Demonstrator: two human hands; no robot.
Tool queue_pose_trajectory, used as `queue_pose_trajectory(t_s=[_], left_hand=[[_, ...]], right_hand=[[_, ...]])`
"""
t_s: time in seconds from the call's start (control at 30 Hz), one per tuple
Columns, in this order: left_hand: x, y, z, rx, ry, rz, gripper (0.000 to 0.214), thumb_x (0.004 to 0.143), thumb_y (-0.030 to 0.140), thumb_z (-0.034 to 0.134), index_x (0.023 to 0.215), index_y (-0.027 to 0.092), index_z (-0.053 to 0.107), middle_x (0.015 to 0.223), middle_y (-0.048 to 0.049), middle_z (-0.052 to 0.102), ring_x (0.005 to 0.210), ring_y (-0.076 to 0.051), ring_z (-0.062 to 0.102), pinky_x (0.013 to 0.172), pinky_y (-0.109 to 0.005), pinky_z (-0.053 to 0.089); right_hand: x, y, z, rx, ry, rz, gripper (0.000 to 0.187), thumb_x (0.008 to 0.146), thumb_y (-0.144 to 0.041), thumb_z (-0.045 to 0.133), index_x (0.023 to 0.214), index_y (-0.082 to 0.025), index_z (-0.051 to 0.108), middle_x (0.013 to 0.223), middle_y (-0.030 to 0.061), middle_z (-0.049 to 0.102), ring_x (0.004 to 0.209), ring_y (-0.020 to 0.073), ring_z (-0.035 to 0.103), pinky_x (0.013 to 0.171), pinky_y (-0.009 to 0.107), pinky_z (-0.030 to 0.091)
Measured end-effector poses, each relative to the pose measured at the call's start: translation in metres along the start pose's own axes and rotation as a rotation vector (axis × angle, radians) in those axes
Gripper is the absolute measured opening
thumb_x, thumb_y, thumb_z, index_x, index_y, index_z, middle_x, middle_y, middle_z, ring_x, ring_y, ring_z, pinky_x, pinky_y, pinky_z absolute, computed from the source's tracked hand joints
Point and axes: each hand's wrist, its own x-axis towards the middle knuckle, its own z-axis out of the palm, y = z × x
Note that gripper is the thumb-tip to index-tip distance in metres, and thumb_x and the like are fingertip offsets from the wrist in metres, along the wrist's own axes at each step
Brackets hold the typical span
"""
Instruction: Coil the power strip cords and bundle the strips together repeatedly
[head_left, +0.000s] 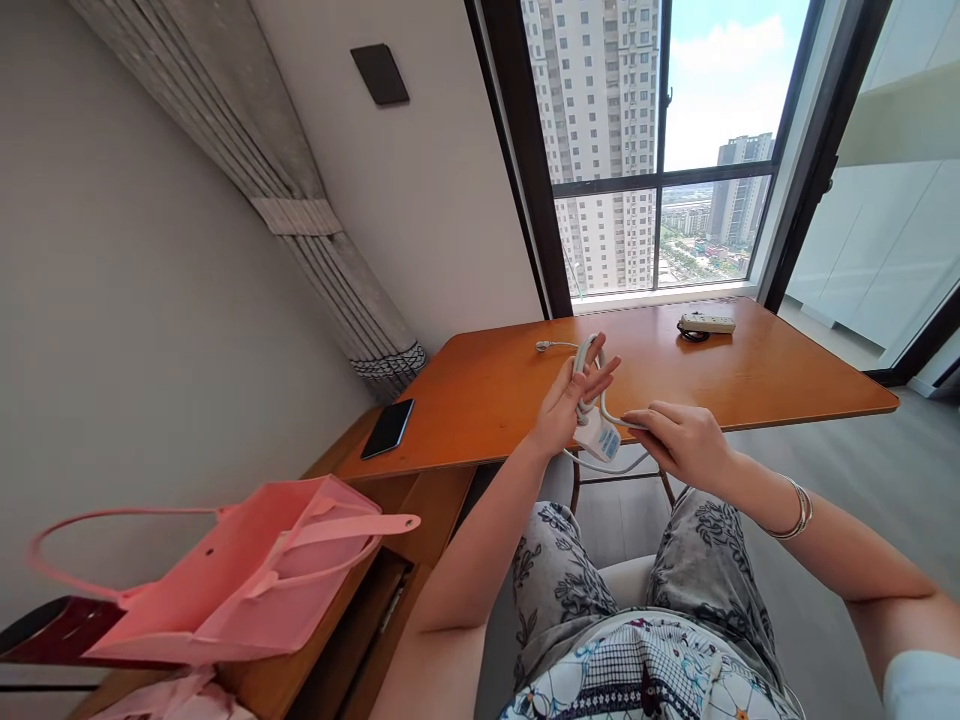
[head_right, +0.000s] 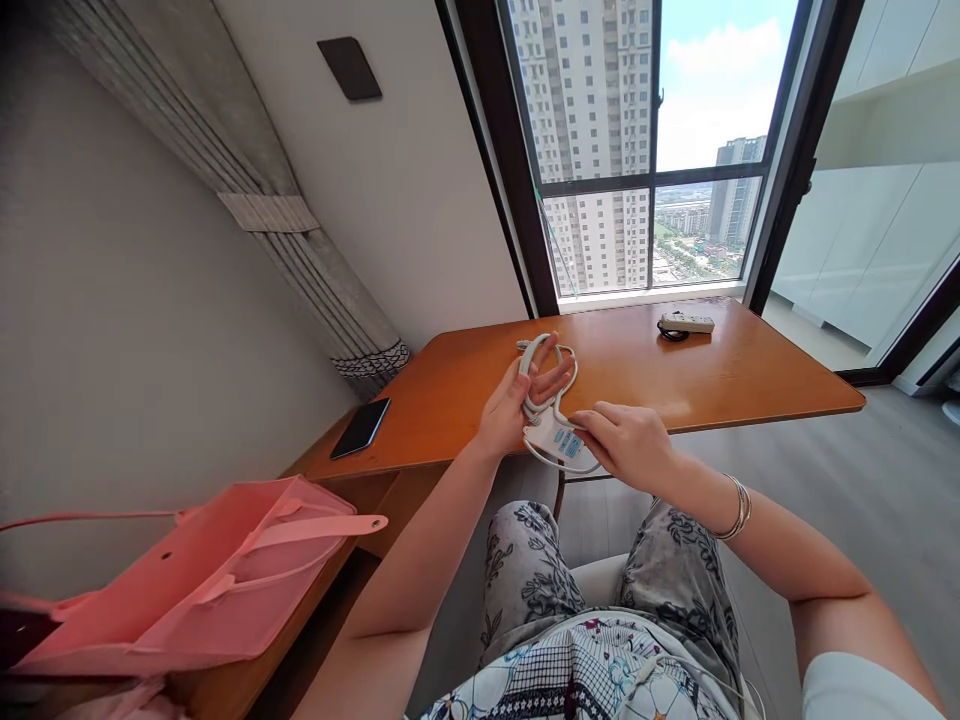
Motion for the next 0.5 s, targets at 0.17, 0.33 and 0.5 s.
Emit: queue_pose_trajectory(t_s=[0.17, 0.33, 0.5], left_hand=[[-0.004, -0.006, 0.004, 0.067, -0.086, -0.039, 0.037, 0.088, 0.051, 0.066, 0.118, 0.029, 0.069, 0.159, -0.0037, 0.041, 0.132, -0.029, 0.056, 0.116, -0.044, 0.039], [-0.004, -0.01, 0.005, 0.172, -0.133, -0.067, 0.055, 0.087, 0.061, 0.061, 0.124, 0.021, 0.066, 0.122, -0.0102, 0.071, 0.105, -0.023, 0.07, 0.087, -0.034, 0.055], [-0.007, -0.017, 0.002, 0.126, -0.213, -0.212, 0.083, 0.081, 0.084, 0.04, 0.119, 0.014, 0.064, 0.044, 0.0028, 0.055, 0.041, -0.013, 0.05, 0.053, -0.029, 0.046]], right_hand=[[0.02, -0.007, -0.006, -0.103, 0.022, -0.154, 0.025, 0.102, -0.024, 0.046, 0.104, -0.016, 0.069, 0.073, 0.0024, 0.064, 0.065, 0.0118, 0.058, 0.058, 0.024, 0.037], [0.042, 0.003, -0.012, -0.013, 0.055, -0.13, 0.023, 0.1, -0.027, 0.051, 0.111, -0.019, 0.07, 0.09, 0.0054, 0.067, 0.074, 0.0125, 0.061, 0.061, 0.024, 0.041], [0.056, 0.019, -0.016, 0.129, 0.008, 0.002, 0.028, 0.095, -0.039, 0.061, 0.113, -0.021, 0.072, 0.1, 0.0076, 0.063, 0.075, 0.0131, 0.059, 0.064, 0.026, 0.044]])
